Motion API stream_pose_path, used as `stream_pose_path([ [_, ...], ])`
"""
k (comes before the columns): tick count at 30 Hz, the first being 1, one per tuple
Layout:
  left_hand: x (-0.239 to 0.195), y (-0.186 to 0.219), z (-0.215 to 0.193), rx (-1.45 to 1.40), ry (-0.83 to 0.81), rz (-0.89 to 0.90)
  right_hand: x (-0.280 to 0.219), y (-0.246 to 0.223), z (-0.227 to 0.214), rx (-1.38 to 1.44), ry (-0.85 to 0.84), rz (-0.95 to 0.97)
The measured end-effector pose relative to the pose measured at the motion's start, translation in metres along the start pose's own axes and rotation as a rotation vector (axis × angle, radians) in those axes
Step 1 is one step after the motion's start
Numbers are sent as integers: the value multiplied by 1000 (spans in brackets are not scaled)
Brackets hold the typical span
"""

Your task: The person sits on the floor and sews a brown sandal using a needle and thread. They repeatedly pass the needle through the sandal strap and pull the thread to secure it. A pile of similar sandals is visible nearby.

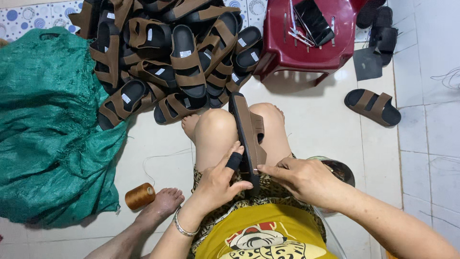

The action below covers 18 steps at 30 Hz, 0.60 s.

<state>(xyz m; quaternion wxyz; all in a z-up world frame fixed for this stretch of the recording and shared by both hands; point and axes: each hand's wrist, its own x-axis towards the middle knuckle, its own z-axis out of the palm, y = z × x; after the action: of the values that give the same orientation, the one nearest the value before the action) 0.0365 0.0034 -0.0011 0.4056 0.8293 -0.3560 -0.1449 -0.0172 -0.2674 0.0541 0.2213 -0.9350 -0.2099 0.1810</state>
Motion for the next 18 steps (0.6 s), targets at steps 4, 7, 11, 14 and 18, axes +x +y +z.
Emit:
stream_pose_path([
  [4, 1, 4, -1, -14, 30, 33, 4, -5, -12, -33, -76, 10],
  [7, 6, 10, -2, 1, 87, 19, 8, -22, -31, -78, -15, 19],
  [11, 4, 7, 12, 90, 162, 68, 7, -32, -34, -290, -147, 12],
  [14, 4, 5, 19, 135, 215, 93, 9, -34, -33, -374, -215, -23],
  [18, 1, -3, 27, 174, 304, 120, 16, -32, -31, -330, -152, -69],
])
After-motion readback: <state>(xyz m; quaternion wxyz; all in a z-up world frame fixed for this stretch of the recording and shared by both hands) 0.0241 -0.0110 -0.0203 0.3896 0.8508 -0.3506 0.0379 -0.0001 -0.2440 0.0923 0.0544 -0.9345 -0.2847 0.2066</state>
